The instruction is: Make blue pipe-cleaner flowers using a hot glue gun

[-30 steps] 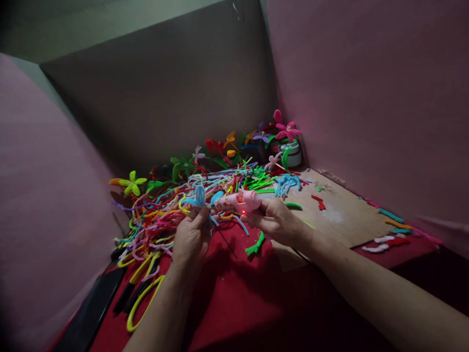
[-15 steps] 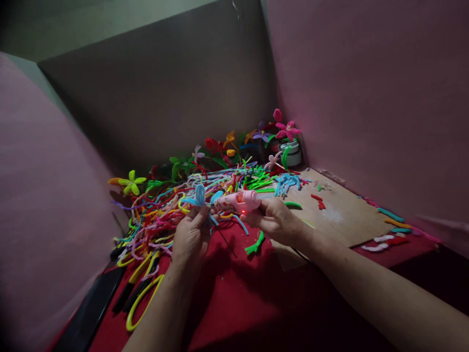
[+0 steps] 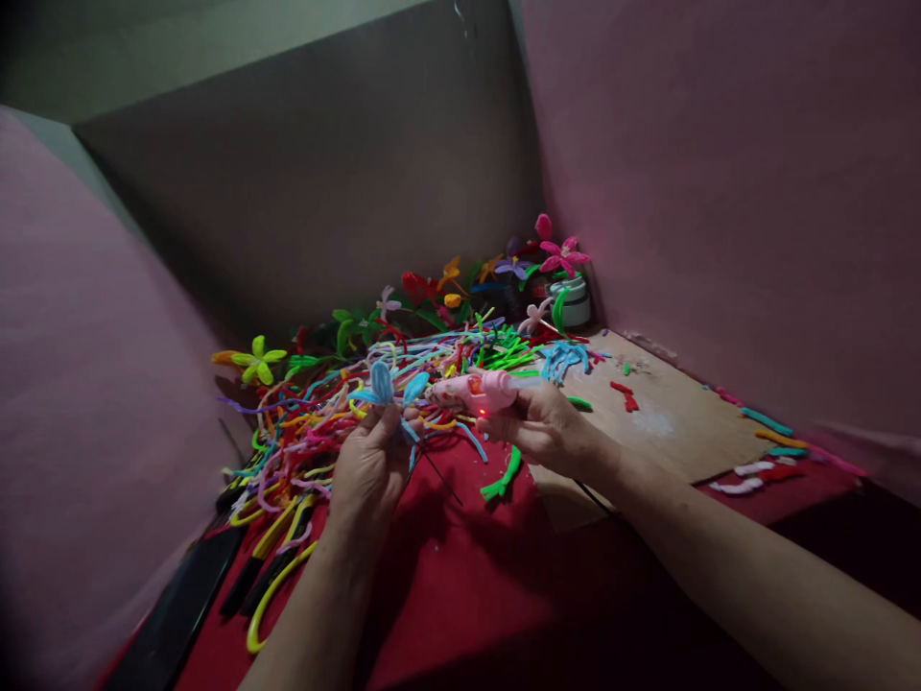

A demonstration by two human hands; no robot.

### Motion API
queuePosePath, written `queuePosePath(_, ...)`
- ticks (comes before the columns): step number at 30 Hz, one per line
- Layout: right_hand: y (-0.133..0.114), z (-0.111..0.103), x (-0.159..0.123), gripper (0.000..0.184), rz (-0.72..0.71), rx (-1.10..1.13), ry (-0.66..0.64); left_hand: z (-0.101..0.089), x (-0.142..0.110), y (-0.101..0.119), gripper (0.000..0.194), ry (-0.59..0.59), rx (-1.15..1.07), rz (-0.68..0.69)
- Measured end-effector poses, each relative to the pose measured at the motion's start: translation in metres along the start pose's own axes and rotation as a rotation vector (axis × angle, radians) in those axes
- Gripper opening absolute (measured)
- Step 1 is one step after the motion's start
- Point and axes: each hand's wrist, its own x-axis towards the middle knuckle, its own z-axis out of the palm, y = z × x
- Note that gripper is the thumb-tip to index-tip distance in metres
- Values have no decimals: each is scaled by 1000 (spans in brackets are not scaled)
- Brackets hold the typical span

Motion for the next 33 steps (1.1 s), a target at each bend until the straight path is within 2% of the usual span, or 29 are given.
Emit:
queuePosePath(5,-2,-2,0,35,-39,3,9,-3,3,0,14,14,-9,15)
queuePosePath(8,-1,-5,1,43,-79,-68,-11,-5,5,0,14,25,-13,21)
queuePosePath(13,16,-12,5,60,-153,-459,143,-8,9,-1,14,7,-32,23)
queuePosePath(17,24,-20,8,70,-219,-769,152,-7,10,-1,12,20,-4,5)
queuePosePath(21,30,-44,-1,66,-121,-1063,176,-6,9,-1,11,40,16,17)
queuePosePath(25,45,-83,-28,60,-51,-1230,240,-5,9,-1,9,57,7,8)
queuePosePath(30,59,-120,-57,65,183,-1131,338,-5,11,-5,10,21,6,2)
queuePosePath(33,60,-130,-57,65,212,-1024,369,-4,12,-6,10,20,19,1)
